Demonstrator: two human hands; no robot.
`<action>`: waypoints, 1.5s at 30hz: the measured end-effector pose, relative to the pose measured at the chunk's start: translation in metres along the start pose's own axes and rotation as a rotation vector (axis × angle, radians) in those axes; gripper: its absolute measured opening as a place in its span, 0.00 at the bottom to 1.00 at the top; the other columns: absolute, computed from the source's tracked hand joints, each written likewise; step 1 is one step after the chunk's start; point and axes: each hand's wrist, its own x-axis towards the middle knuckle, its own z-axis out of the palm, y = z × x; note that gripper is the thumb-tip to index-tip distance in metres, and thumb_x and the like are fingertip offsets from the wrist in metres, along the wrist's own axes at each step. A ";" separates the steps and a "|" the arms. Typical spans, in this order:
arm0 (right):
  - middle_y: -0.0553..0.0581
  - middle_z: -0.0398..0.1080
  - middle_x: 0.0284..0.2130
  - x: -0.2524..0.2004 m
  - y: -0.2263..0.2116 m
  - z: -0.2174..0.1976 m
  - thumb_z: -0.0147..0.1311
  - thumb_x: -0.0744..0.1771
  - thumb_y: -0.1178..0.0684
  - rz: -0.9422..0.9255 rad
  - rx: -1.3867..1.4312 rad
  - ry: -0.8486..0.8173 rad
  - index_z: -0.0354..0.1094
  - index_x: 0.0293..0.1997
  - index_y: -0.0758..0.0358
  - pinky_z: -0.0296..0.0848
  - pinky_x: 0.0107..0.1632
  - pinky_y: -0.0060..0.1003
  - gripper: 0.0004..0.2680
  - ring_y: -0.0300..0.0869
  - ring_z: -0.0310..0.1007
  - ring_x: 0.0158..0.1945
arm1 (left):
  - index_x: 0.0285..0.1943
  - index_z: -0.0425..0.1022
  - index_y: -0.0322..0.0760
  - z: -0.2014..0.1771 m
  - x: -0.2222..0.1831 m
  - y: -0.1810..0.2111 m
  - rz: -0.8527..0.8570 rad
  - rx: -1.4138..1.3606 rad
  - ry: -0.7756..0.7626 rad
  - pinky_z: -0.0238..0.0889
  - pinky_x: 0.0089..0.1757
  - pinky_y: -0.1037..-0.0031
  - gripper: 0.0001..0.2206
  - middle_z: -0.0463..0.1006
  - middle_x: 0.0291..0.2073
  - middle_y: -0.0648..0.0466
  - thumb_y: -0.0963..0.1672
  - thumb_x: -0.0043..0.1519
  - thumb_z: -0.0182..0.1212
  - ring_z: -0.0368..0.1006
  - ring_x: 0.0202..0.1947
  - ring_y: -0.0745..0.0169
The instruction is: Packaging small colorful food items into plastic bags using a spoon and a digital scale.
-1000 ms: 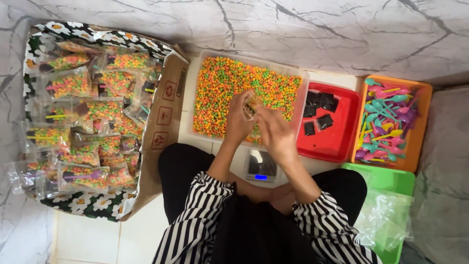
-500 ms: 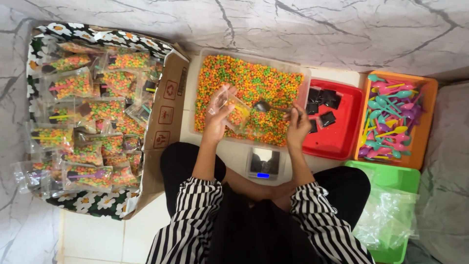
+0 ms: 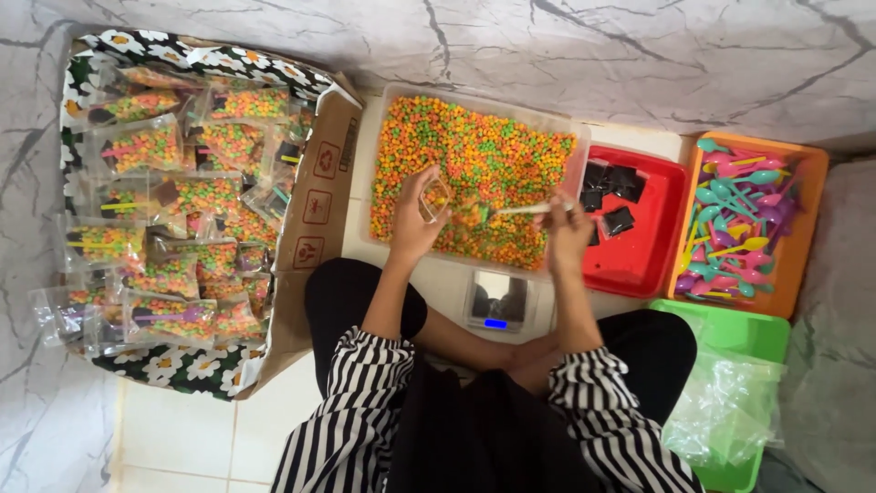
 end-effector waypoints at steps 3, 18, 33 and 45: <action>0.65 0.74 0.30 0.008 -0.076 0.009 0.52 0.71 0.61 -0.099 -0.064 -0.061 0.71 0.56 0.71 0.80 0.25 0.33 0.09 0.45 0.78 0.24 | 0.73 0.60 0.38 0.010 -0.002 0.009 -0.001 0.087 0.018 0.59 0.59 0.36 0.32 0.65 0.60 0.42 0.32 0.58 0.63 0.63 0.64 0.31; 0.49 0.76 0.40 -0.089 -0.140 0.073 0.57 0.69 0.56 -1.006 -0.862 -0.293 0.77 0.55 0.54 0.81 0.38 0.31 0.10 0.41 0.81 0.36 | 0.74 0.59 0.37 0.062 0.006 0.062 -0.079 0.050 -0.101 0.73 0.47 0.43 0.34 0.65 0.61 0.39 0.34 0.57 0.66 0.71 0.55 0.34; 0.67 0.65 0.42 -0.005 -0.018 -0.041 0.45 0.72 0.63 -0.342 -0.231 -0.146 0.65 0.60 0.75 0.83 0.41 0.47 0.11 0.58 0.79 0.39 | 0.66 0.71 0.42 0.027 -0.023 0.056 -0.124 -0.424 -0.110 0.61 0.60 0.64 0.26 0.75 0.58 0.50 0.45 0.58 0.75 0.67 0.62 0.57; 0.64 0.65 0.64 -0.102 -0.196 0.017 0.69 0.63 0.57 -0.503 -0.498 -0.672 0.73 0.59 0.57 0.77 0.55 0.45 0.18 0.55 0.74 0.58 | 0.62 0.73 0.39 0.031 -0.074 0.080 -0.112 -0.413 -0.247 0.66 0.53 0.72 0.26 0.80 0.52 0.49 0.42 0.55 0.77 0.74 0.55 0.60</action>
